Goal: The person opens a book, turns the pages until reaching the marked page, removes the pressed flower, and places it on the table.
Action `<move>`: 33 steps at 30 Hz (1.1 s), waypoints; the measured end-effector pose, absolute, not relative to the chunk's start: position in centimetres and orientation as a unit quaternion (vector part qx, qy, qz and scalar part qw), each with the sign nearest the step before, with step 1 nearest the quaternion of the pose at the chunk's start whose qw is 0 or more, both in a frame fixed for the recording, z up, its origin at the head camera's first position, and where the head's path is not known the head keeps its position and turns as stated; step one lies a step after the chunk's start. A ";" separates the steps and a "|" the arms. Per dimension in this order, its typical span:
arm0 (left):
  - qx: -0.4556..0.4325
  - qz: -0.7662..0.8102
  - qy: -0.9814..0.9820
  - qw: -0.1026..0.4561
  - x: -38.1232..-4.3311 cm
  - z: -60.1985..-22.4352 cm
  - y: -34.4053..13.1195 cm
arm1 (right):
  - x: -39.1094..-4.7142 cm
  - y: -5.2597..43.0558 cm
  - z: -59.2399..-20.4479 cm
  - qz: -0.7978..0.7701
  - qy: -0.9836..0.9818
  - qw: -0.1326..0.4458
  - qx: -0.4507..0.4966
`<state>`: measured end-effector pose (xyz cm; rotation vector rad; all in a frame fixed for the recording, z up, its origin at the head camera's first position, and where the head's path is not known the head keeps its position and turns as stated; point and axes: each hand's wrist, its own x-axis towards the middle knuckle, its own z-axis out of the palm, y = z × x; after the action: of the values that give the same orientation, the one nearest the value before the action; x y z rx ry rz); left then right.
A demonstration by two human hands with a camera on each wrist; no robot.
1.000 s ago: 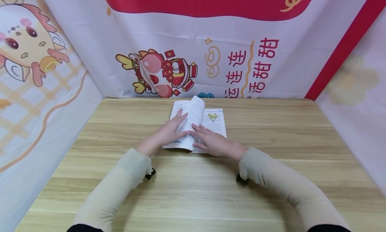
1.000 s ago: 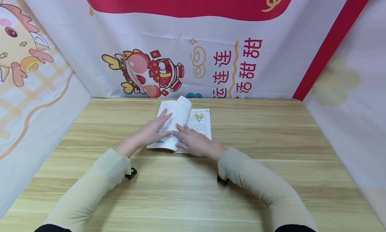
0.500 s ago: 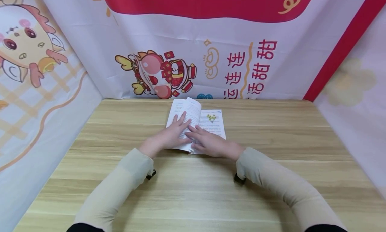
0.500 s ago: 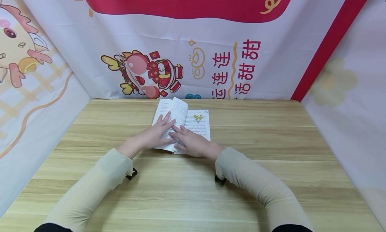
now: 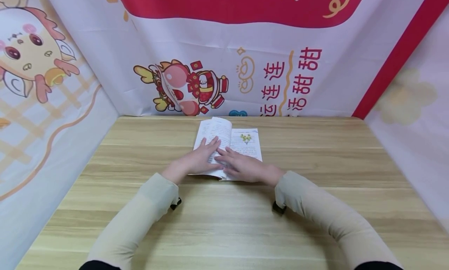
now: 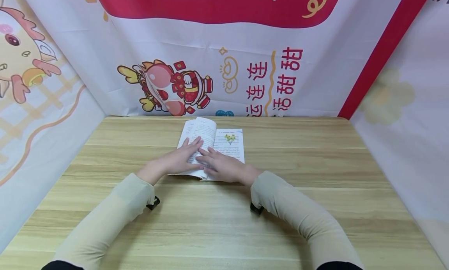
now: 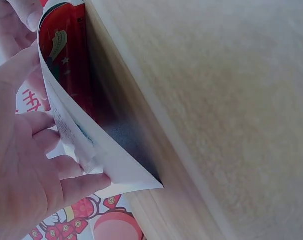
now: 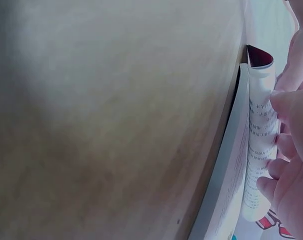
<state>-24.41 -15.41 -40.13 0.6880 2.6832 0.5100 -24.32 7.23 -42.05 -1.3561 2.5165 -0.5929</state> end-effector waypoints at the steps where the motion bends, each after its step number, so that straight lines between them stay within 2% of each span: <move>1: 0.241 0.179 0.940 0.163 -24.4 -40.1 -15.5 | -24.4 7.3 -42.0 -0.201 0.856 0.112 -0.464; 12: 0.238 0.177 0.942 0.158 -24.0 -40.0 -16.2 | -24.6 8.1 -41.7 -0.206 0.850 0.129 -0.467; 19: 0.211 0.189 0.942 0.181 -23.9 -39.4 -16.8 | -25.0 8.8 -41.2 -0.209 0.862 0.142 -0.439; 28: 0.199 0.202 0.937 0.204 -23.6 -39.1 -17.1 | -25.6 9.9 -40.7 -0.234 0.882 0.130 -0.387; 33: 0.201 0.199 0.936 0.210 -23.5 -39.1 -17.1 | -26.2 10.3 -40.3 -0.259 0.904 0.117 -0.320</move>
<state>-23.47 -17.06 -39.09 0.5595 2.6023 0.5530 -26.24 10.31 -40.34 -0.9375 2.6461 -0.7586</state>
